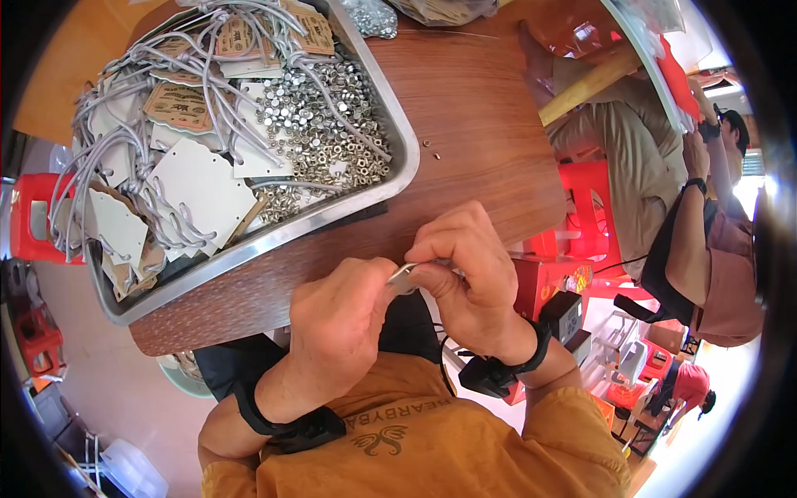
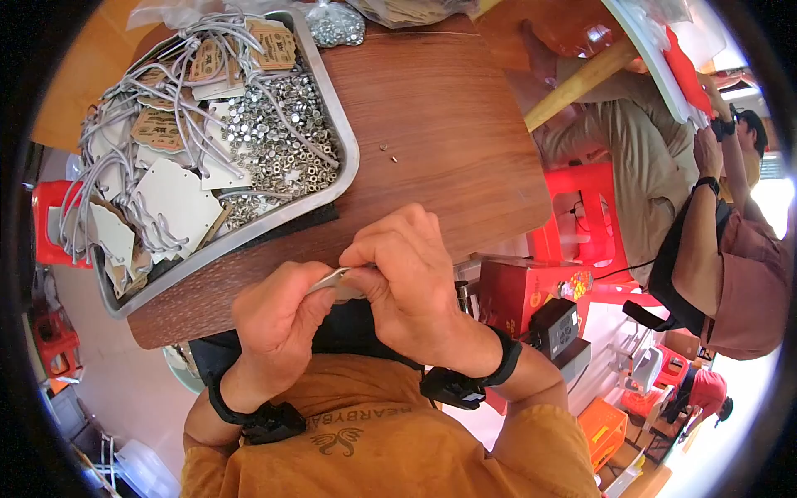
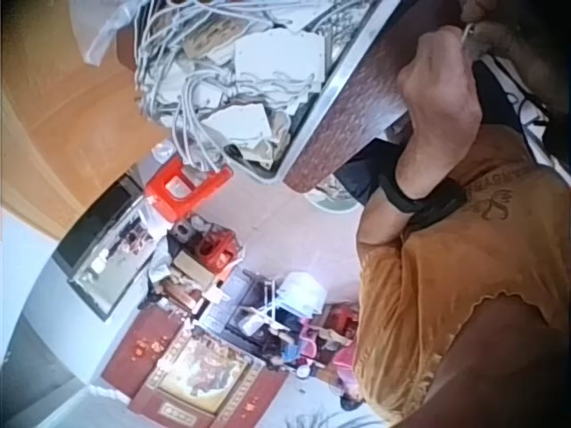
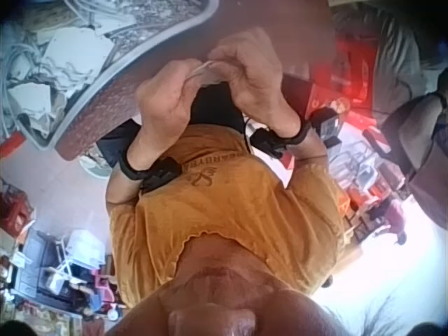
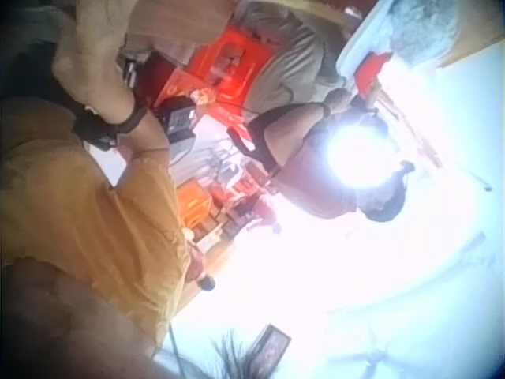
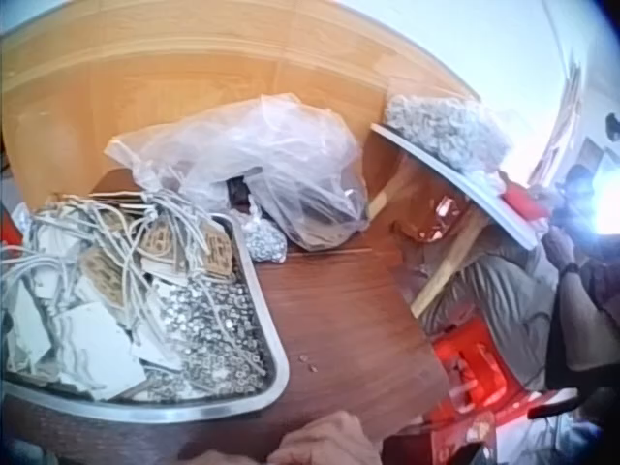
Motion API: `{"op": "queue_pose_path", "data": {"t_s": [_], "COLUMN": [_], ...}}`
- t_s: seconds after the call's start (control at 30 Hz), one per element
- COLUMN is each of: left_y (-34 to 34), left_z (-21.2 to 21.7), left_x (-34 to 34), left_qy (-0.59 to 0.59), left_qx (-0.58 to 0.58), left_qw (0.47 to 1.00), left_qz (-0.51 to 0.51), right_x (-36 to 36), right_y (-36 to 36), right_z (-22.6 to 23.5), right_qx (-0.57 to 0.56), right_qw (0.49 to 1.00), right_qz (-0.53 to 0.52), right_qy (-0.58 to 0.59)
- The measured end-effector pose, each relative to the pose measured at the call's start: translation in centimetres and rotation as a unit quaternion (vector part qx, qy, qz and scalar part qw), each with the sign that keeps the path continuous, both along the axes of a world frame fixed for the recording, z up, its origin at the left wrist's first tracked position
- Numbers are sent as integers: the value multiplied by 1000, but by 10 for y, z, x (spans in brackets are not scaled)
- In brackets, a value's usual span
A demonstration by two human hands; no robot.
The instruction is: Manually assembling white card tags with metal studs and strings in a workshop.
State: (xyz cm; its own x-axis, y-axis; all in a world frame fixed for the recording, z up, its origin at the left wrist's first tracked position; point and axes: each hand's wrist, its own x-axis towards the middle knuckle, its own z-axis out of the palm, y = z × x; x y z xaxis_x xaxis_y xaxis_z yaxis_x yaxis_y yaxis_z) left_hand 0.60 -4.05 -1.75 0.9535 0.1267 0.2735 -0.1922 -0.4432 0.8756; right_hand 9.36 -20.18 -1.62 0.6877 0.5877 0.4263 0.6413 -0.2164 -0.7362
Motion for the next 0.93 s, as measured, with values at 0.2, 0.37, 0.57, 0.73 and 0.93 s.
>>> {"op": "queue_pose_path", "data": {"t_s": [0.2, 0.37, 0.57, 0.73, 0.93], "left_y": [-4, -1, 7, 19, 23], "left_z": [3, 0, 8, 18, 14], "left_x": [3, 2, -8, -9, -13], "left_qy": [-82, -136, -112, -218, -265], "left_qx": [99, 125, 88, 192, 211], "left_qw": [992, 983, 990, 954, 938], "left_qz": [0, -7, -1, -81, -73], "right_x": [-6, -6, 1, -1, -5], "right_y": [3, -2, -5, -5, -8], "right_z": [1, 3, 9, 11, 8], "right_qx": [-9, 14, 52, 90, 69], "right_qw": [997, 997, 993, 981, 958], "right_qz": [-29, -5, 76, 102, 110], "right_qy": [-72, -73, -80, -141, -256]}}
